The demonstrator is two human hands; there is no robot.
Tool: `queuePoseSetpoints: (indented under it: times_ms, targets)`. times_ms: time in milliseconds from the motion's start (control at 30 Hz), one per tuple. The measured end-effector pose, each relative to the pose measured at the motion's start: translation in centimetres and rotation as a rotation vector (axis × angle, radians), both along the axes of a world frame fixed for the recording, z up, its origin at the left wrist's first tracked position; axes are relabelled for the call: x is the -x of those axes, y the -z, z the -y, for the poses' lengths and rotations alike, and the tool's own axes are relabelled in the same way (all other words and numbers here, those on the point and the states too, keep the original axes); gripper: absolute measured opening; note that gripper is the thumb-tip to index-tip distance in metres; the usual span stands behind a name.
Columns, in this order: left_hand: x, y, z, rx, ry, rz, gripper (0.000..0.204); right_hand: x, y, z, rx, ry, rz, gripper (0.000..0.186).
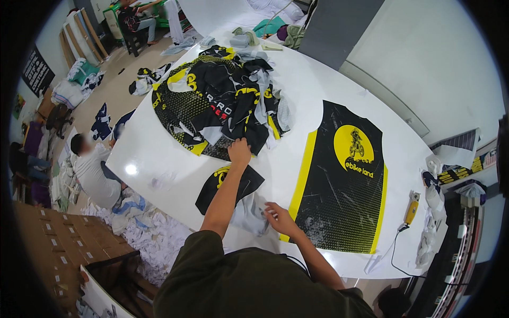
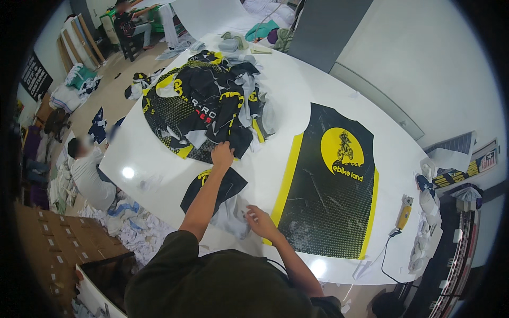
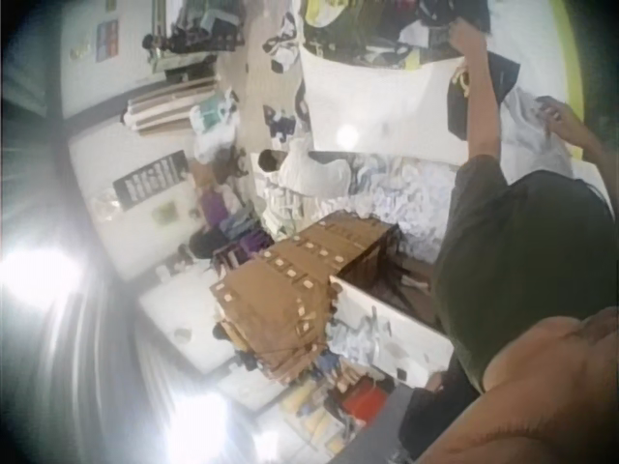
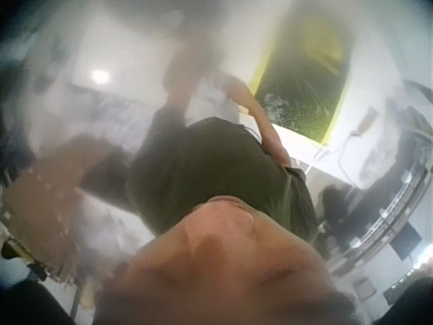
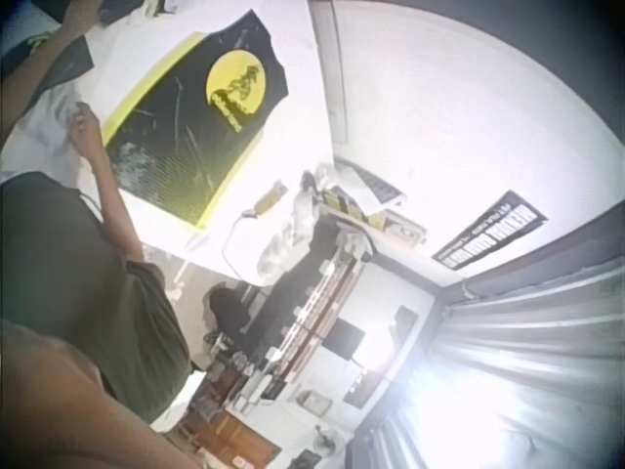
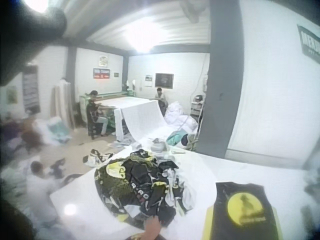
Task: The person uses a yellow electric rotary cutter to cut black fabric pieces with yellow 'ebike land' text on a white table. They align the fabric, cut along the edges, and remove the excess material. The person also handles a black and yellow patterned jersey, placing it on the table and moving it aside.
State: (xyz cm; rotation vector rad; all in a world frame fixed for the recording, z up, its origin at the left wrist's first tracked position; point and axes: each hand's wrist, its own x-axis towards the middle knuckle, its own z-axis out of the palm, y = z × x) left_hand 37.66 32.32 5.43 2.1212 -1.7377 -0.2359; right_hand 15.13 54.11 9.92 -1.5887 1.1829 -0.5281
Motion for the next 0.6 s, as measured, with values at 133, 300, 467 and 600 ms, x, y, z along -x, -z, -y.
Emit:
queuePoseSetpoints:
  times_ms: [133,300,467,600]
  targets:
    - [-1.0,-3.3,1.4,0.059,0.135,-0.079,0.017,2.7,-0.3,-1.4,0.016,0.192,-0.080,0.038]
    - [-0.1,-16.2,-3.1,0.468,0.391,-0.319,0.021,1.4,-2.9,2.8,0.102,0.239,-0.030,0.051]
    - [-0.3,-23.9,-12.9,0.067,0.871,-0.870,0.031,-3.4,-11.7,7.9,0.367,0.202,0.455,0.082]
    - [-2.0,-24.7,-17.2,0.118,0.692,-0.941,0.029,-1.9,-16.1,9.5,0.358,0.033,0.270,0.056]
